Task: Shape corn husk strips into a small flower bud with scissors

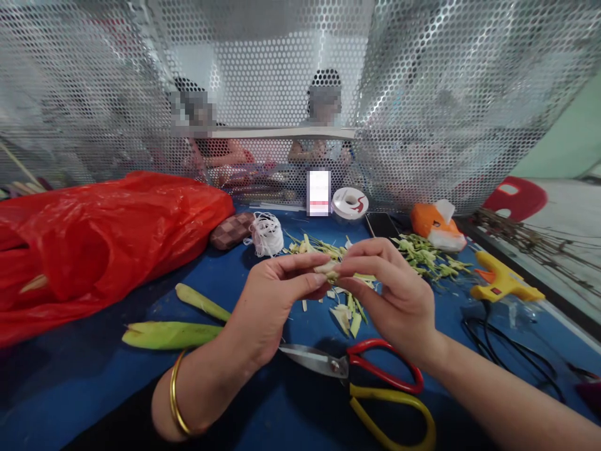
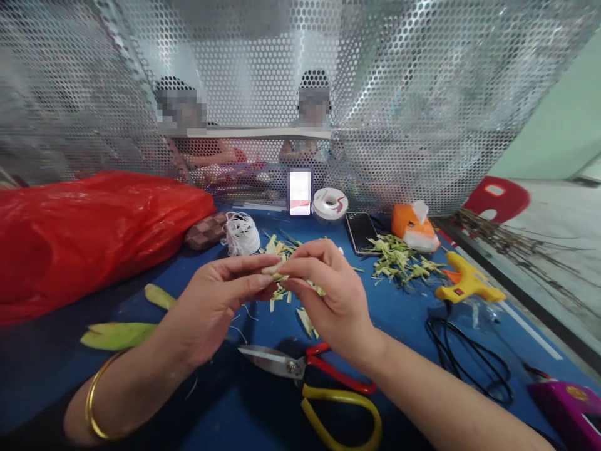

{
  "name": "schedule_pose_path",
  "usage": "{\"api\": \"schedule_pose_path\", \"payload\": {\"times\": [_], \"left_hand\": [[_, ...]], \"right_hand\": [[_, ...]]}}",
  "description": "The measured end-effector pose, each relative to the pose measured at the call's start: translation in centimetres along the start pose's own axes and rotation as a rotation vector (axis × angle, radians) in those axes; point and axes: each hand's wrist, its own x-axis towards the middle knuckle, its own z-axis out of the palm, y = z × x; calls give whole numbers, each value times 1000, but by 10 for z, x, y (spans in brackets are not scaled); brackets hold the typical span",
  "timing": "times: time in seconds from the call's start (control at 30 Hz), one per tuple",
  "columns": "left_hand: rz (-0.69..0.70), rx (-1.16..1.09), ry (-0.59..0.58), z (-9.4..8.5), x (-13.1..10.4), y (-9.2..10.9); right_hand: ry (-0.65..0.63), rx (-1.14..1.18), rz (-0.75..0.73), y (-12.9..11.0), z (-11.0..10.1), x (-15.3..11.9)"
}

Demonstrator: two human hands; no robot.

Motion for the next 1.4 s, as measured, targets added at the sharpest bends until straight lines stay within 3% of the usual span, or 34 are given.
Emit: {"api": "schedule_pose_path", "payload": {"times": [0.23,0.43,0.73,0.97,1.2,1.4], "left_hand": [[-13,-14,6,3,-4,-2],[95,41,49,5,-3,-6],[270,341,51,6,-4,-5],[350,485,63,6,-4,-5],[293,471,132,4,-1,-7],[134,324,91,6,1,-6]], "right_hand": [[26,-59,-54,0,2,-4],[31,-67,21,-5,2,-1],[-13,113,377,-13,0,4],[-8,525,759,-6,2,8],[78,484,686,-7,8,3],[121,426,678,-6,12,3]]}}
